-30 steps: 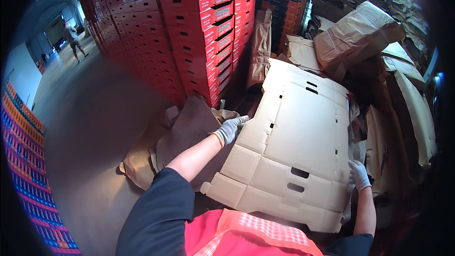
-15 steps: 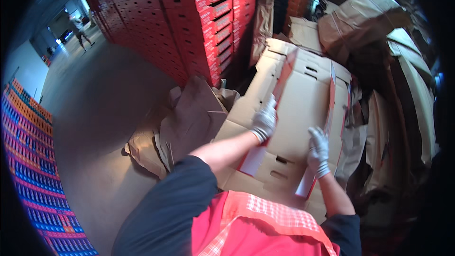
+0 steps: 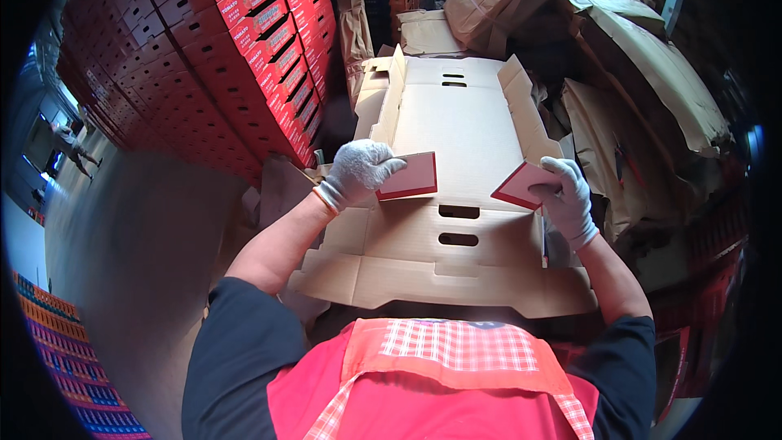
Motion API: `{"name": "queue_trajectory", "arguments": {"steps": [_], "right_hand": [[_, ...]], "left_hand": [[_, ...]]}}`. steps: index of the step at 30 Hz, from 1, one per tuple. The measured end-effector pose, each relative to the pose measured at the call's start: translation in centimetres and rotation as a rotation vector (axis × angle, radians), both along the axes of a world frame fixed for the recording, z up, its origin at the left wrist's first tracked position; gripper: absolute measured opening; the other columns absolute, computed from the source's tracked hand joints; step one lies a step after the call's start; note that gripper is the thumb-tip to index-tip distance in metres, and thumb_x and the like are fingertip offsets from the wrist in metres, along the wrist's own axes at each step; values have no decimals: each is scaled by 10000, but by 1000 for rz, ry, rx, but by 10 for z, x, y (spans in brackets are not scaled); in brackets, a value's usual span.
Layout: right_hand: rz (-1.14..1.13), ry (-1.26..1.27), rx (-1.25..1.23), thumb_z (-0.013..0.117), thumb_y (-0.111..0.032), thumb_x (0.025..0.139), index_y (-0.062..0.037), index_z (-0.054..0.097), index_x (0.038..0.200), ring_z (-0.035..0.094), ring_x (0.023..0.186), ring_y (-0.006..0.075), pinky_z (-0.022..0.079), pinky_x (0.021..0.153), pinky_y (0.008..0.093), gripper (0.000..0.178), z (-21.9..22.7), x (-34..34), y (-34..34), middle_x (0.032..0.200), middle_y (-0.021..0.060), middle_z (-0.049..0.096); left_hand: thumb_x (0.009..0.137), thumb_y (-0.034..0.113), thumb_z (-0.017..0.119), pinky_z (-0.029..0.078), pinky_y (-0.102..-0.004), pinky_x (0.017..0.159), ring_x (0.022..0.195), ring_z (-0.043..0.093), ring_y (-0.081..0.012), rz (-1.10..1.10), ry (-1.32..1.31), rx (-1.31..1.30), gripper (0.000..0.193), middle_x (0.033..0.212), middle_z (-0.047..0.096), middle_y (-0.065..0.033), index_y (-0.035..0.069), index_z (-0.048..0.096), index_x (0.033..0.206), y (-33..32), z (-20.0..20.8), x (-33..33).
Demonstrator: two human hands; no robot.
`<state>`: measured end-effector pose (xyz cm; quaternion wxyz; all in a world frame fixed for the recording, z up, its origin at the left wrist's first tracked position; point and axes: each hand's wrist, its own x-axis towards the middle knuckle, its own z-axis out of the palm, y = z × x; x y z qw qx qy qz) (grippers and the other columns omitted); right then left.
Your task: The person folds flat red cardboard boxes into assembled containers by hand, then stacks them on a growing pile. The process is repeated continuously in a warehouse setting.
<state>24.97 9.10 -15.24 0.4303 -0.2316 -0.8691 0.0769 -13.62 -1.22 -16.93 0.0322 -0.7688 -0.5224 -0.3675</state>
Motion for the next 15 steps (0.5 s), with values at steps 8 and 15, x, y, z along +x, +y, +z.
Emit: {"name": "queue_trajectory", "arguments": {"steps": [8,15], "right_hand": [[573,-1313,-759,613,-535,907,26,484,1367,612,1131,406,482,973,452,737,43,2,-113,1253,267,605],[401,-1232,-868,693,-326,862,-37,681,1143,672,980,349,524,885,391,404,38,-5,-64,1059,204,697]], "left_hand": [[983,488,520,515,-435,884,1031,634,-425,-606,368,-1247,559,1089,656,-292,9,612,1256,-109,18,58],[907,418,625,500,-358,942,1060,671,-281,-378,520,-1216,534,1090,722,-168,52,621,1296,-71,34,29]]}}
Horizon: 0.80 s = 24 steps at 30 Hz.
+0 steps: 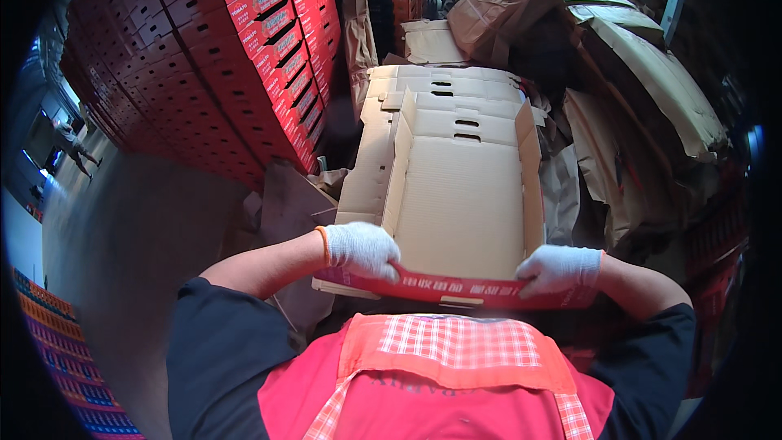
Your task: The person folds flat red cardboard boxes into assembled containers by hand, then stacks them on a growing pile. The process is repeated continuously in a warehouse setting.
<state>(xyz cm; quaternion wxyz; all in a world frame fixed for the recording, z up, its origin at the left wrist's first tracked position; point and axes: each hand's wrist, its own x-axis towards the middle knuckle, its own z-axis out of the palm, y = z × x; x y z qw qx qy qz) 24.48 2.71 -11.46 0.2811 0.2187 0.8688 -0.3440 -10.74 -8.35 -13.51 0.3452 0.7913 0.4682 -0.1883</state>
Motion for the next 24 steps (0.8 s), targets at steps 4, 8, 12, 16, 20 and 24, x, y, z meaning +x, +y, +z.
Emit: {"name": "queue_trajectory", "arguments": {"steps": [4,8,12,16,20,24], "right_hand": [[-371,668,689,814,-292,779,-68,554,1355,501,1303,356,434,1075,397,671,-58,1,35,1453,175,479],[-1329,1195,-347,721,-126,812,-40,353,1512,424,1373,255,368,1116,338,795,-131,-13,48,1553,143,347],[-1407,1141,-692,538,-54,770,-16,407,1458,605,951,179,510,868,281,701,-111,1,77,1225,116,601],[-1171,1203,-418,547,-57,732,-3,430,1427,602,909,159,511,830,269,707,6,0,76,1170,130,613],[-813,1028,49,593,-68,704,26,399,1447,549,1221,249,463,1020,318,773,131,-38,22,1332,138,546],[-237,704,772,644,-123,689,-80,513,1358,564,1192,336,470,993,384,683,162,-88,-20,1348,183,511]], "left_hand": [[922,536,563,333,-359,1128,1340,451,-379,554,172,937,665,1439,506,-206,94,515,1417,13,-52,-23],[959,228,607,265,-321,1181,1393,385,-217,1428,-1284,204,693,1540,381,-102,12,292,1538,22,-118,-12],[897,104,612,380,-313,1108,1230,521,-158,1553,-1854,32,730,1390,519,-75,7,282,1541,30,-137,9],[872,226,633,470,-366,1021,1068,605,-179,1627,-2140,-208,602,1207,621,-52,33,475,1420,23,-138,52],[857,235,568,471,-478,1036,1146,604,-327,1463,-2223,-807,402,1197,643,-158,36,575,1206,23,-162,105],[913,306,567,487,-446,983,1140,614,-301,831,-1717,-469,388,1204,650,-150,68,603,1218,23,-181,129]]}}
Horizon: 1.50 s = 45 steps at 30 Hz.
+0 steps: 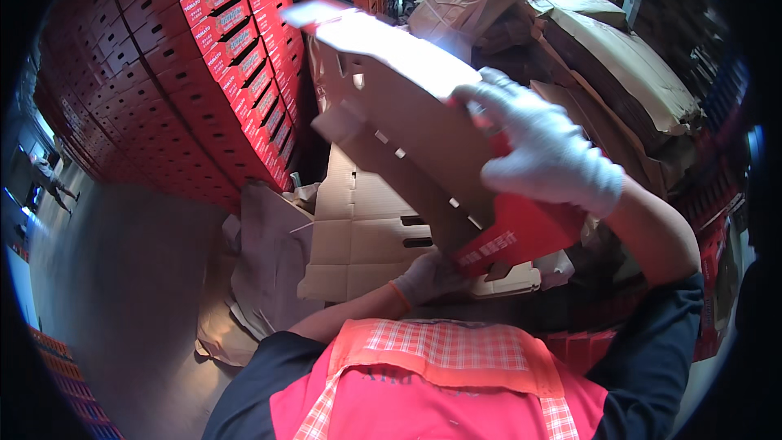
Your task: The person folds flat red cardboard boxes into assembled containers by hand, then stacks them on a growing pile. The process is repeated continuously in a warehouse setting.
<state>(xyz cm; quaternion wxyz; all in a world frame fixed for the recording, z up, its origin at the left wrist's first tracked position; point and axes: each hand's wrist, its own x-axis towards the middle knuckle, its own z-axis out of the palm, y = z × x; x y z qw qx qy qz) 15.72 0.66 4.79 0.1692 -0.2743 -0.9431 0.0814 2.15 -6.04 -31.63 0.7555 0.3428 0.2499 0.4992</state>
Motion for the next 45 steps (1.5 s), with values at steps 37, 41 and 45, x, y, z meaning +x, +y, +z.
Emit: {"name": "queue_trajectory", "arguments": {"steps": [37,41,45], "right_hand": [[-3,-104,330,575,-204,895,-35,635,748,650,707,374,515,691,463,232,-40,-44,69,719,190,638],[-171,0,-217,607,-260,916,6,693,867,669,773,347,520,756,419,285,-45,-60,80,801,223,667],[224,182,158,724,-308,828,-37,664,974,657,780,312,524,739,402,313,-42,-58,42,884,139,675]], "left_hand": [[591,666,759,527,-432,726,782,665,-355,587,1542,1116,766,803,660,-220,-44,672,866,24,286,-67],[661,682,775,484,-447,892,989,617,-388,548,1437,1059,926,1042,612,-257,-92,556,1121,24,278,-70],[849,586,687,415,-397,1075,1243,555,-342,918,959,1044,956,1321,563,-278,-98,374,1438,39,272,-87]]}}
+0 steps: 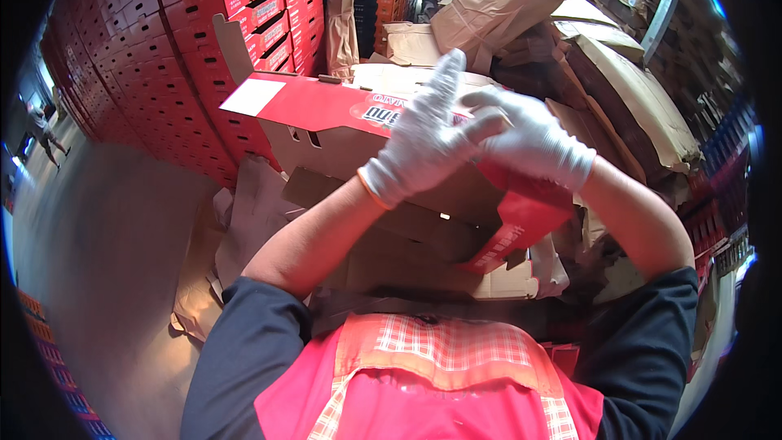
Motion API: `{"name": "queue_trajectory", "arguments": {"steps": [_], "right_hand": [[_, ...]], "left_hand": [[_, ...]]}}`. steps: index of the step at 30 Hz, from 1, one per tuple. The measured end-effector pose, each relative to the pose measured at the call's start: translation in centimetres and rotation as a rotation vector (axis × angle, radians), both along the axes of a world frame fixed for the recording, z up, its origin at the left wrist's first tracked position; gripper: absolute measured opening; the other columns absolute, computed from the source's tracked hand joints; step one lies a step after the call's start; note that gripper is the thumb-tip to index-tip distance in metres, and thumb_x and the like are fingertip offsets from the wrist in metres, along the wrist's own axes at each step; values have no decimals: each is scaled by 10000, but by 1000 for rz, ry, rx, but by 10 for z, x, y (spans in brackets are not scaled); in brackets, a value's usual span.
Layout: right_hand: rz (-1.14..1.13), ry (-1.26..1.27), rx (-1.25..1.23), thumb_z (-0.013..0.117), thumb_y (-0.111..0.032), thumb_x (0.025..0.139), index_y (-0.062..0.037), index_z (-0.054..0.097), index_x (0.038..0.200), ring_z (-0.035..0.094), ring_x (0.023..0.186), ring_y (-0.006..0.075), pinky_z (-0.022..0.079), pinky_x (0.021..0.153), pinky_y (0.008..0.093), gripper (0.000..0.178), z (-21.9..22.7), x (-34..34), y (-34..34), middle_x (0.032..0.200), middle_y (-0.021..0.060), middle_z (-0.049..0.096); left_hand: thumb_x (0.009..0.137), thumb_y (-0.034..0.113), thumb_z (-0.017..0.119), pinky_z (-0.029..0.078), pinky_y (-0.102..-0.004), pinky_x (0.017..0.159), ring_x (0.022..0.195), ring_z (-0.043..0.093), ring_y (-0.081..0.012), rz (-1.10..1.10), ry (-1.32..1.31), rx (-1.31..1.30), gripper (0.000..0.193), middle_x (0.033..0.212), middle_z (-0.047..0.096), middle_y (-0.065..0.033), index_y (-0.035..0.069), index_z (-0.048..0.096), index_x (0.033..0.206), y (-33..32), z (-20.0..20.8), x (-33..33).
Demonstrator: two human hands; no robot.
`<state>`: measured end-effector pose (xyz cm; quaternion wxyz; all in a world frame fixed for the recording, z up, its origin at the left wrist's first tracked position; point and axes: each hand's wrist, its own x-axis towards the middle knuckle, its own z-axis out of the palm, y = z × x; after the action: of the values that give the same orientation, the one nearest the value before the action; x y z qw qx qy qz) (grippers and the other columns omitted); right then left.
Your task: The person folds flat red cardboard boxes into assembled containers by hand, then stacks them on a growing pile. The process is repeated continuously in a warehouse setting.
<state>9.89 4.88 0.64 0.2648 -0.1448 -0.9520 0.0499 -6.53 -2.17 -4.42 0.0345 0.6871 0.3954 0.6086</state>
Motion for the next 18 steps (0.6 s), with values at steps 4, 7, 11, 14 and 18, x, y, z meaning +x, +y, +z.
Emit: {"name": "queue_trajectory", "arguments": {"steps": [4,7,11,14,18], "right_hand": [[-98,-149,-60,720,-168,697,-84,621,1158,641,797,314,530,762,387,479,5,-6,-28,854,125,634],[-209,15,-186,716,-140,701,-15,595,1264,652,878,160,525,802,322,589,13,16,2,1002,132,682],[-57,328,-723,694,-186,778,13,642,986,634,833,130,511,751,283,292,-12,96,69,889,22,677],[-130,519,-1164,644,-229,885,-56,706,897,644,756,122,524,717,290,184,-94,137,86,838,35,679],[-648,-106,-792,625,-318,912,-53,721,834,665,801,185,523,757,345,293,-274,109,49,904,87,727]], "left_hand": [[968,234,640,492,-288,953,1098,636,-216,-380,-309,-169,493,1229,653,-173,-45,532,1359,-11,-11,-21],[831,1,647,517,-454,867,989,654,-395,40,326,211,378,1121,678,-186,-26,633,1208,-55,-31,-37],[1006,311,451,479,-472,972,1110,640,-395,118,265,11,489,1209,644,-250,-74,589,1274,-132,-71,-50],[1005,510,427,472,-456,993,1095,639,-336,117,-92,58,724,1251,611,-240,-91,433,1409,-138,-67,-51],[706,671,757,372,-458,1092,1264,499,-370,-217,389,-197,1051,1334,525,-213,-57,463,1405,-91,-10,-22]]}}
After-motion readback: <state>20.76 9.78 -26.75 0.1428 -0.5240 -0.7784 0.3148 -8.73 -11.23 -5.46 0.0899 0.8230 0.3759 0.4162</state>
